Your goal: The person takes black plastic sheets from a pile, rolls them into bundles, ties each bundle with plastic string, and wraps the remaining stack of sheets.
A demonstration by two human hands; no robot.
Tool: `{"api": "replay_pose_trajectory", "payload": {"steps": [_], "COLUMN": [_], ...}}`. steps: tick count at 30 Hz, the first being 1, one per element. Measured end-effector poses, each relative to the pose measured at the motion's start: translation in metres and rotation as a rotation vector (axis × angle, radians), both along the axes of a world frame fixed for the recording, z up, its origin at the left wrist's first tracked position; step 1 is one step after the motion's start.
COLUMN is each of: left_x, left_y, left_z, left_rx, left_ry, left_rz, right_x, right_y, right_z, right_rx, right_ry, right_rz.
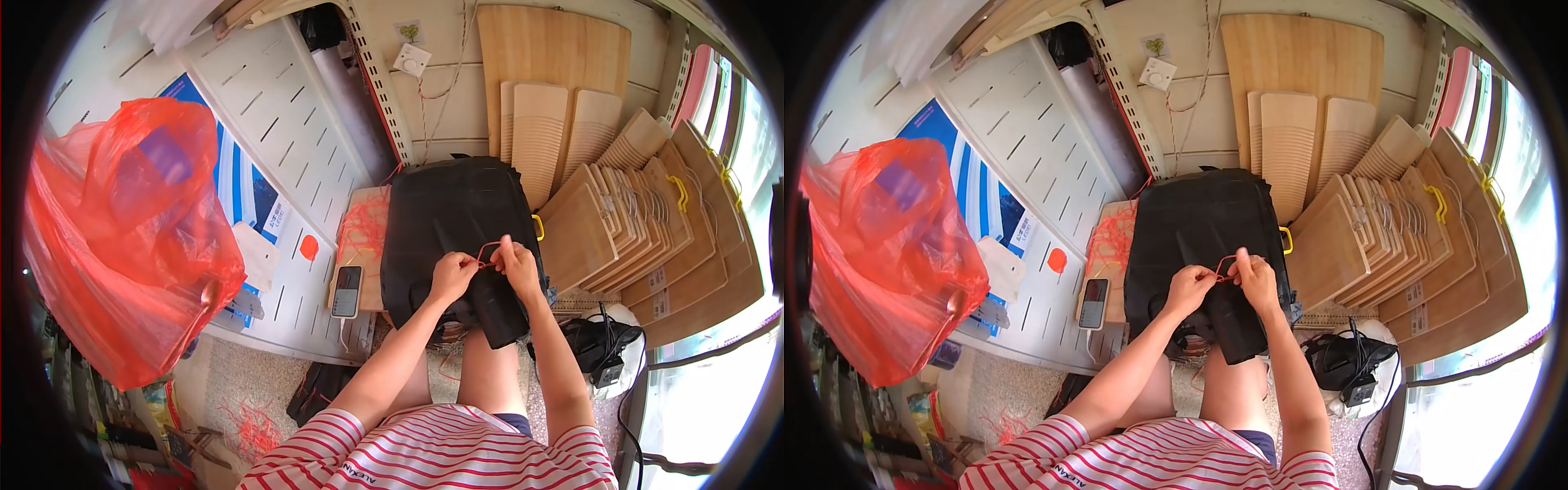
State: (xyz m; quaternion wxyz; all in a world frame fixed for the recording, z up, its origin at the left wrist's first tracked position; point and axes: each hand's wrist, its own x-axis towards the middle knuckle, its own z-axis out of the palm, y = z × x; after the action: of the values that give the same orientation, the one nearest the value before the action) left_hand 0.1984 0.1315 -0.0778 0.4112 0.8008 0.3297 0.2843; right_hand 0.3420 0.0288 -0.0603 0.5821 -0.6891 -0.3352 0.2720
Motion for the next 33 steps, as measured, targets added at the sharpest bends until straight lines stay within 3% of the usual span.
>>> {"api": "replay_pose_trajectory", "payload": {"steps": [1, 3, 5, 7, 15, 17, 20, 24, 30, 33], "left_x": [-0.001, -0.001, -0.003, -0.005, -0.009, -0.010, -0.012, -0.012, -0.011, -0.011], "left_y": [0.001, 0.003, 0.002, 0.000, -0.004, -0.006, -0.004, -0.002, -0.007, -0.007], "left_z": [-0.002, -0.004, -0.005, -0.004, -0.001, -0.001, 0.001, -0.002, 0.008, 0.010], "left_rx": [-0.013, -0.027, 0.000, 0.002, -0.051, -0.044, -0.031, -0.049, -0.021, -0.010], "left_ry": [0.012, 0.024, -0.021, -0.040, -0.122, -0.091, -0.097, -0.114, -0.074, -0.088], "left_rz": [-0.010, -0.023, -0.043, -0.066, -0.053, -0.058, -0.091, -0.094, -0.043, -0.056], "right_x": [-0.004, -0.018, -0.020, -0.017, -0.016, -0.004, -0.015, -0.006, -0.013, -0.016], "right_y": [-0.002, -0.007, -0.008, -0.002, 0.003, 0.007, -0.004, -0.004, -0.010, -0.013], "right_z": [0.002, 0.012, 0.012, 0.005, -0.014, -0.031, 0.013, 0.006, 0.005, 0.008], "right_rx": [0.000, 0.302, 0.236, 0.346, 0.056, -0.063, -0.219, -0.139, -0.034, 0.028], "right_ry": [0.000, -0.409, -0.380, -0.756, -0.719, -0.788, -0.656, -0.662, -0.776, -0.660], "right_rz": [0.000, 0.057, 0.087, 0.140, 0.125, 0.294, 0.339, 0.422, 0.240, 0.231]}}
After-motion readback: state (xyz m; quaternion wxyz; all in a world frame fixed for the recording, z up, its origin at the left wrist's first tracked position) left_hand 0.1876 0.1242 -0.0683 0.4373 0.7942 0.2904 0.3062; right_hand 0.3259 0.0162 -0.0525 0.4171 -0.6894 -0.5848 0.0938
